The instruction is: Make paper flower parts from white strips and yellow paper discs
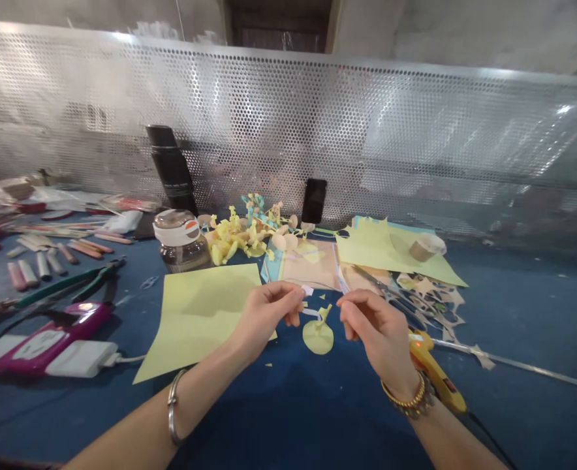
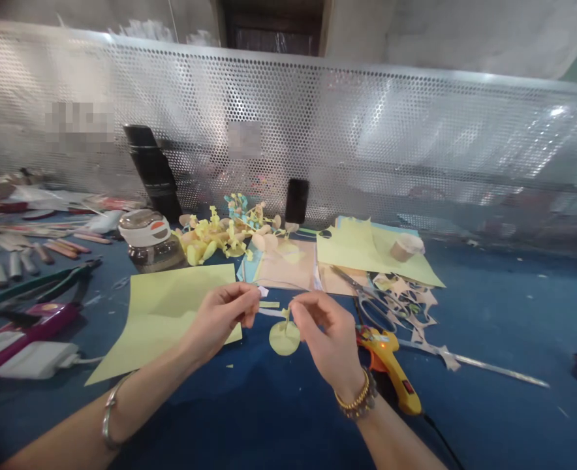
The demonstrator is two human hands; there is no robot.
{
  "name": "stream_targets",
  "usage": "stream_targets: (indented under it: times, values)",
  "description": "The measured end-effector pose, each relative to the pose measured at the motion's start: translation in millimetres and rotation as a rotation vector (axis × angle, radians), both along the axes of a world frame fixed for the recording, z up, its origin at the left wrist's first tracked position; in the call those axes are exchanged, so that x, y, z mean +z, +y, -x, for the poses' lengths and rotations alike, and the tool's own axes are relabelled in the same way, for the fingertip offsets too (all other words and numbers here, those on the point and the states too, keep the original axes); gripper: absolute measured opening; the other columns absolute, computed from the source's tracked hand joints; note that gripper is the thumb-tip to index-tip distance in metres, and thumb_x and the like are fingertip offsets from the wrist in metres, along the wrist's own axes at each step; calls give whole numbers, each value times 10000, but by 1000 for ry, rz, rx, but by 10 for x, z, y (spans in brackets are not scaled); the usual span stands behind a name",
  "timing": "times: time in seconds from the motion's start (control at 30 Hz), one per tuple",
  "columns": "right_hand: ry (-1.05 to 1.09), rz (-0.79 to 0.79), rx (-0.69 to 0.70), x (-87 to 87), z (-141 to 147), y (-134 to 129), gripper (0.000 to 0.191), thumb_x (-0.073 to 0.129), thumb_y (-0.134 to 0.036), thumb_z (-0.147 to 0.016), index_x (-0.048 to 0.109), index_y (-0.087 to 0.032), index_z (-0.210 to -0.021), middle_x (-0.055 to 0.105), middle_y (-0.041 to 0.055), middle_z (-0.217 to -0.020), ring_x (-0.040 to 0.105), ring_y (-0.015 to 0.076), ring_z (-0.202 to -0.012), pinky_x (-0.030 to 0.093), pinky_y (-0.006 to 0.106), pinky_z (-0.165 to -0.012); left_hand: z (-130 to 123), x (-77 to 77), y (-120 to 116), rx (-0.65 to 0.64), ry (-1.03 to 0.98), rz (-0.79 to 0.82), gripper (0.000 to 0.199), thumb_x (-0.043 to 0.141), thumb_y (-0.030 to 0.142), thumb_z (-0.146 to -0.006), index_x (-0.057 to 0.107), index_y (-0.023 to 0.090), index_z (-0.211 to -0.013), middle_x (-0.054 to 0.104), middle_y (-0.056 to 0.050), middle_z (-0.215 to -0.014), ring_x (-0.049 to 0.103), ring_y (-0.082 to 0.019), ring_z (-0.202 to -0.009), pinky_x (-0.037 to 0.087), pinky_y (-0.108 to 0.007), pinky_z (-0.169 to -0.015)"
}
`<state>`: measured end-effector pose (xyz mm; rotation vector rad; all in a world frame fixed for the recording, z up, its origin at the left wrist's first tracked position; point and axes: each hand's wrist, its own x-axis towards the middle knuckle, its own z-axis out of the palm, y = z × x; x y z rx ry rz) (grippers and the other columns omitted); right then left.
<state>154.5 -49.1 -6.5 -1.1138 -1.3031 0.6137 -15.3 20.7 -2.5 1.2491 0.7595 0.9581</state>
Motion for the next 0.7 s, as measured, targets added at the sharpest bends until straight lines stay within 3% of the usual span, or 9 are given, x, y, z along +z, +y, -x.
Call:
stream_targets:
  times: [0.23, 0.7]
  values:
    - [-2, 17, -30, -75, -16, 19, 132, 583, -293, -889, 643, -201, -816, 544, -24, -615, 487, 93, -460, 410, 218, -433, -3, -32, 12, -16, 22, 73, 282, 695, 388, -778, 641, 139, -656, 566, 43, -539, 396, -28, -383, 278, -179, -420]
    - [-94, -6, -126, -144, -51, -2, 89, 558, -233, -891, 645, -225, -874, 585, 3, -681, 544, 125, -525, 431, 238, -449, -9, -159, 91, 23, 92, 108, 325, 677, 437, -776, 615, 144, -650, 555, 33, -540, 348, -31, -365, 215, -192, -399]
